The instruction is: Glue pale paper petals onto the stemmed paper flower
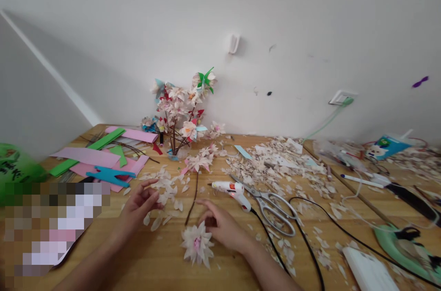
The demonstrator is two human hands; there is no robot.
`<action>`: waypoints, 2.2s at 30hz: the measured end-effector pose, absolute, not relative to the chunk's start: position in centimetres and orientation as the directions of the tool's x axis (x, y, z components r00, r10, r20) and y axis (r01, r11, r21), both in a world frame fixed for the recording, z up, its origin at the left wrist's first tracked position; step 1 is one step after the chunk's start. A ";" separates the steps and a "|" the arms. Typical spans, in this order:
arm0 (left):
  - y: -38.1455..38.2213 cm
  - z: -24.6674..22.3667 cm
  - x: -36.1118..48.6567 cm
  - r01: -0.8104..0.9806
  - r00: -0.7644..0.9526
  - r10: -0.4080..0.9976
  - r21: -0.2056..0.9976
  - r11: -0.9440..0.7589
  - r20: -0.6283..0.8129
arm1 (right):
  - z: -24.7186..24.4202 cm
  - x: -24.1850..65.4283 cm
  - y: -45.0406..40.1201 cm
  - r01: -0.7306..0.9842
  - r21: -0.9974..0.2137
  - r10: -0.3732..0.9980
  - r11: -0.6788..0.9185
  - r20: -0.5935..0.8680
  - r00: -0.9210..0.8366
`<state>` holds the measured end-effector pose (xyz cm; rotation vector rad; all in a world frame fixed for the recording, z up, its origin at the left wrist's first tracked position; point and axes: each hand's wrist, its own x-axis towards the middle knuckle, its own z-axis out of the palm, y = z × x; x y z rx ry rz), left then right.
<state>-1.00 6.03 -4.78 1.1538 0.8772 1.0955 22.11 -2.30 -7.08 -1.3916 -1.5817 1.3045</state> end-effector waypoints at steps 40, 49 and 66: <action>6.4 -5.6 -1.5 -0.249 0.315 0.944 0.951 0.181 -0.097 | -5.8 21.1 -2.2 0.109 -0.990 0.986 -0.087 -0.101 -0.132; 5.6 -4.4 -1.2 -0.250 0.391 0.908 0.933 0.260 -0.148 | -6.5 21.4 -2.3 0.144 -0.988 0.999 -0.052 -0.051 0.013; 4.4 -4.5 -0.5 -0.133 0.553 0.763 0.869 0.477 -0.334 | -5.9 20.7 -2.4 0.060 -0.998 1.000 0.013 0.011 -0.027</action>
